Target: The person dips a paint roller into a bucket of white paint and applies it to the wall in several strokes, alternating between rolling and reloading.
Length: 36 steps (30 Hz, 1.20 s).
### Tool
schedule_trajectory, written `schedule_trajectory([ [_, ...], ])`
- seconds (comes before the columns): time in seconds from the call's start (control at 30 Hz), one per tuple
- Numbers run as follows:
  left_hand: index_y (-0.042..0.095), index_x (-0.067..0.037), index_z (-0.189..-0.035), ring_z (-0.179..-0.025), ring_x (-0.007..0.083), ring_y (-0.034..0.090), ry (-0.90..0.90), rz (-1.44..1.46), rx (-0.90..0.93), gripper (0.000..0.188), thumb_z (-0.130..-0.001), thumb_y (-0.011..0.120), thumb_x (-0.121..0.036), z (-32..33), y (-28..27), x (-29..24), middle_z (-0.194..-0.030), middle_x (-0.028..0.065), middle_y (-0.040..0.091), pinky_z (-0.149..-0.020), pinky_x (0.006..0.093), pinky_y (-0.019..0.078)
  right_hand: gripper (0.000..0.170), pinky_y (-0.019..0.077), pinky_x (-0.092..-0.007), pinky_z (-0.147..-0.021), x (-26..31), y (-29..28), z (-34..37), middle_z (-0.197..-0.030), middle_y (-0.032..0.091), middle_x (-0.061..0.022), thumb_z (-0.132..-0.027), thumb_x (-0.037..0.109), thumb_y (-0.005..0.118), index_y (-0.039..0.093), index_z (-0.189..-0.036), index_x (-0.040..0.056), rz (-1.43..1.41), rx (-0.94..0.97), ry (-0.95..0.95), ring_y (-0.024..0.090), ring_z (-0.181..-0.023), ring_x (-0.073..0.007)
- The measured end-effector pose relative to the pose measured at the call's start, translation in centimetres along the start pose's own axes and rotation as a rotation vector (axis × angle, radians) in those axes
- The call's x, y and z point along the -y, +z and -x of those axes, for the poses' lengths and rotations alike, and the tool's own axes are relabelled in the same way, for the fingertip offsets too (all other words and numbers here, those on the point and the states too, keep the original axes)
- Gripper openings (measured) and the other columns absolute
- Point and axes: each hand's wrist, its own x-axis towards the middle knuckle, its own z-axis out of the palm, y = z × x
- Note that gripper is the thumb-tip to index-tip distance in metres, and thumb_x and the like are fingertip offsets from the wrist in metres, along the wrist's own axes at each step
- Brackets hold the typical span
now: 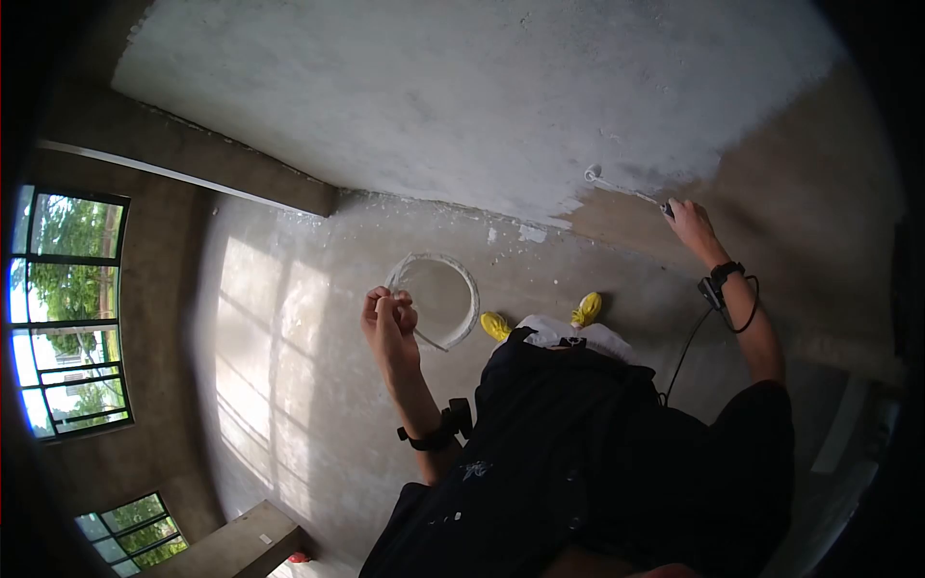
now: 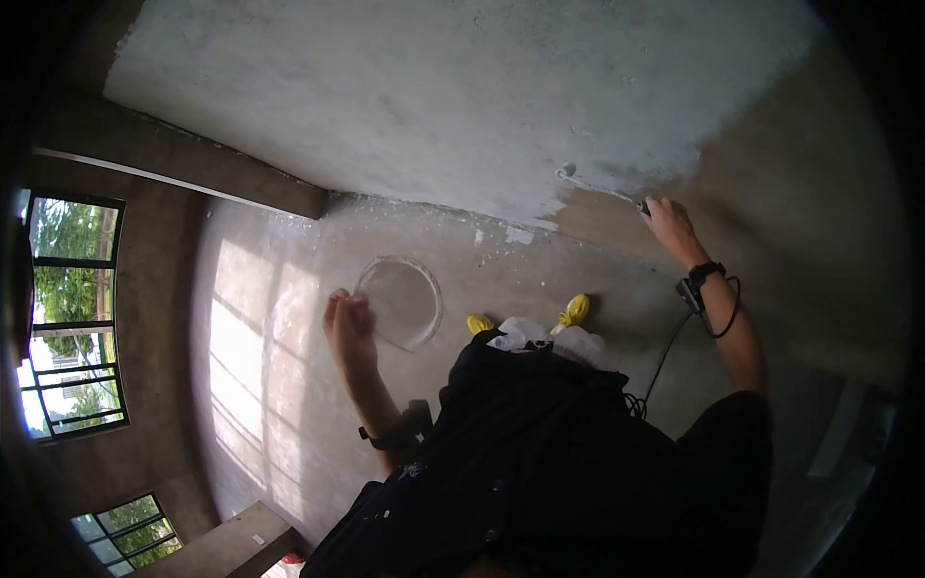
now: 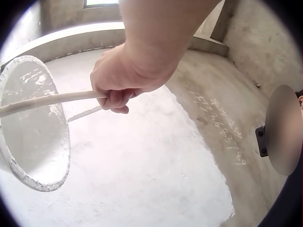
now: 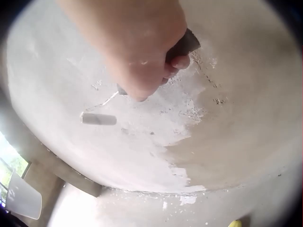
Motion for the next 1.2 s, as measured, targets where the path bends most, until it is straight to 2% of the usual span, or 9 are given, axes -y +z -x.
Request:
schedule_trajectory([
  [0.17, 0.049, -0.005, -0.090, -0.046, 0.0053, 0.035, 0.008, -0.008, 0.023, 0.009, -0.085, 0.048, 0.002, 0.0, -0.1, 0.0, -0.074, 0.0122, 0.058, -0.043, 0.0187, 0.0253, 0.025, 0.0508, -0.0454, -0.071, 1.1, -0.8, -0.7, -0.081, 0.063, -0.0216, -0.089, 0.026, 0.058, 0.060, -0.093, 0.0019, -0.067, -0.058, -0.003, 0.062, -0.077, -0.0396],
  [0.27, 0.049, -0.006, -0.091, -0.046, 0.0052, 0.035, -0.001, -0.009, 0.016, 0.009, -0.086, 0.048, 0.001, 0.1, -0.2, 0.1, -0.074, 0.0123, 0.058, -0.043, 0.0188, 0.0254, 0.025, 0.0517, -0.0448, -0.070, 1.4, -1.0, -1.1, -0.079, 0.064, -0.0190, -0.088, 0.025, 0.058, 0.060, -0.098, 0.0015, 0.001, 0.075, -0.039, 0.063, -0.076, -0.0384],
  [0.33, 0.049, -0.006, -0.091, -0.046, 0.0052, 0.035, -0.002, -0.009, 0.012, 0.009, -0.086, 0.048, 0.001, 0.1, -0.1, 0.1, -0.074, 0.0124, 0.058, -0.043, 0.0188, 0.0253, 0.023, 0.0544, -0.0397, -0.065, 0.4, 1.2, -1.3, -0.076, 0.065, -0.0147, -0.085, 0.018, 0.059, 0.059, -0.100, 0.0013, 0.236, -0.047, -0.254, 0.066, -0.071, -0.0323],
  [0.43, 0.049, -0.006, -0.091, -0.046, 0.0052, 0.036, -0.003, -0.017, -0.006, 0.008, -0.086, 0.048, 0.001, 0.1, -0.5, 0.2, -0.074, 0.0123, 0.058, -0.043, 0.0188, 0.0251, 0.022, 0.0555, -0.0328, -0.058, -0.7, 3.2, -1.7, -0.075, 0.066, -0.0114, -0.082, 0.013, 0.059, 0.058, -0.101, 0.0024, 0.530, -0.099, -0.360, 0.068, -0.065, -0.0251],
  [0.53, 0.049, -0.006, -0.090, -0.047, 0.0052, 0.036, 0.001, -0.006, -0.035, 0.009, -0.086, 0.048, 0.001, 0.3, -0.8, 0.4, -0.074, 0.0121, 0.058, -0.043, 0.0189, 0.0252, 0.016, 0.0554, -0.0290, -0.055, -1.3, 4.0, -2.2, -0.074, 0.065, -0.0104, -0.080, 0.009, 0.058, 0.058, -0.096, 0.0053, 0.596, -0.117, -0.185, 0.068, -0.063, -0.0209],
  [0.73, 0.049, -0.006, -0.090, -0.047, 0.0053, 0.035, 0.009, -0.004, -0.046, 0.009, -0.084, 0.049, 0.001, 0.2, -0.9, 0.4, -0.074, 0.0118, 0.058, -0.043, 0.0189, 0.0250, 0.009, 0.0543, -0.0281, -0.050, -1.3, 3.0, -2.2, -0.069, 0.062, -0.0080, -0.080, 0.009, 0.058, 0.054, -0.087, 0.0068, 0.574, -0.138, -0.340, 0.067, -0.058, -0.0206],
  [1.07, 0.050, -0.006, -0.089, -0.048, 0.0057, 0.036, 0.003, 0.001, -0.054, 0.009, -0.084, 0.049, 0.002, -0.1, -0.9, 0.2, -0.074, 0.0112, 0.058, -0.044, 0.0185, 0.0266, 0.011, 0.0547, -0.0292, -0.051, -1.4, 4.4, -2.1, -0.070, 0.062, -0.0089, -0.079, 0.008, 0.059, 0.053, -0.087, 0.0057, 0.611, -0.195, -0.237, 0.067, -0.059, -0.0212],
  [1.17, 0.050, -0.006, -0.089, -0.048, 0.0059, 0.035, -0.002, 0.010, -0.052, 0.010, -0.083, 0.049, 0.002, -0.2, -1.0, 0.2, -0.074, 0.0111, 0.057, -0.044, 0.0185, 0.0266, 0.008, 0.0539, -0.0307, -0.051, 0.3, 4.9, 0.0, -0.071, 0.063, -0.0118, -0.084, 0.011, 0.058, 0.053, -0.089, 0.0061, 0.498, -0.108, -0.205, 0.067, -0.061, -0.0220],
  [1.2, 0.050, -0.006, -0.089, -0.048, 0.0059, 0.035, -0.004, 0.011, -0.053, 0.010, -0.083, 0.049, 0.002, -0.2, -1.1, 0.2, -0.074, 0.0111, 0.057, -0.044, 0.0185, 0.0266, 0.011, 0.0530, -0.0313, -0.050, 1.5, 5.3, 1.1, -0.071, 0.063, -0.0136, -0.086, 0.015, 0.058, 0.053, -0.089, 0.0065, 0.293, -0.091, -0.153, 0.067, -0.061, -0.0225],
])
